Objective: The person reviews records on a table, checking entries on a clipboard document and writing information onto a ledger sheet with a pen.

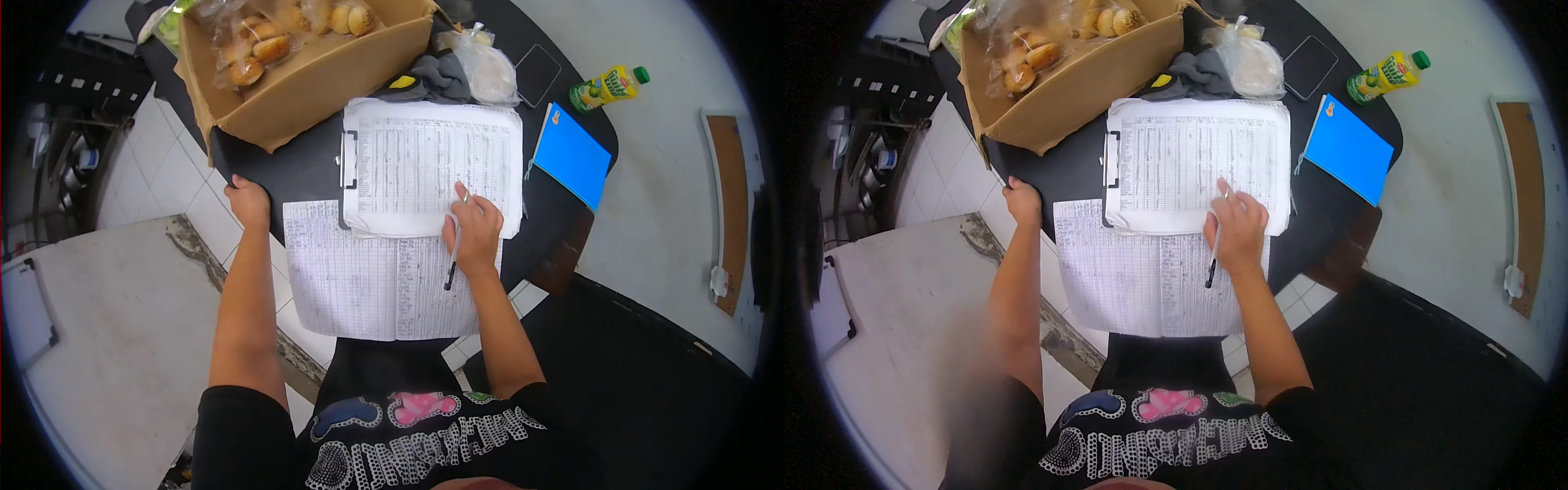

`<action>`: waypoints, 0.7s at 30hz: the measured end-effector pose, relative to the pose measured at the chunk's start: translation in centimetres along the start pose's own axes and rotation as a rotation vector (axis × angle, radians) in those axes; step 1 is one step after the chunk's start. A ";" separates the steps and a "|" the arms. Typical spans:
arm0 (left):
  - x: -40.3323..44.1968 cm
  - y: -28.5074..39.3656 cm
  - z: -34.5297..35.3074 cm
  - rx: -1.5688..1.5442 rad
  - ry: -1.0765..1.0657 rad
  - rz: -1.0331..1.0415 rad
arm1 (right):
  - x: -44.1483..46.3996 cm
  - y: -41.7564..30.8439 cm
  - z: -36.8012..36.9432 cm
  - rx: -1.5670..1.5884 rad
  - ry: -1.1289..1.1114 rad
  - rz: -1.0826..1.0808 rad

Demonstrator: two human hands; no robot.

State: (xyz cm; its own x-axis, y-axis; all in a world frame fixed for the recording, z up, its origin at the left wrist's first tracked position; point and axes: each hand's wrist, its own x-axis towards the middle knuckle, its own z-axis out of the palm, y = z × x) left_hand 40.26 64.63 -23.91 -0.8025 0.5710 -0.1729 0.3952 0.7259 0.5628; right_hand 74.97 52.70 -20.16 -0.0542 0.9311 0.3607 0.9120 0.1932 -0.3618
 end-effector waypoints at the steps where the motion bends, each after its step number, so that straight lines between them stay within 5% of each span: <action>1: -0.3 0.3 -0.2 0.007 -0.007 -0.013 | -0.1 0.1 0.1 -0.003 0.009 -0.016; 13: -1.0 1.5 -0.5 -0.215 -0.027 -0.251 | -0.3 -0.1 -0.1 0.004 0.007 0.022; 21: -2.1 3.3 -1.5 -0.067 -0.025 -0.293 | 0.1 -0.7 -0.5 -0.026 -0.056 0.065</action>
State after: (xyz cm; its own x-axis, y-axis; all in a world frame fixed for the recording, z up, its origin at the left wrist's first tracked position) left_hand 42.58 65.26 -20.47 -0.8663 0.3508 -0.3557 0.1172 0.8349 0.5378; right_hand 74.49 52.49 -19.45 -0.0160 0.9574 0.2882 0.9245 0.1240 -0.3606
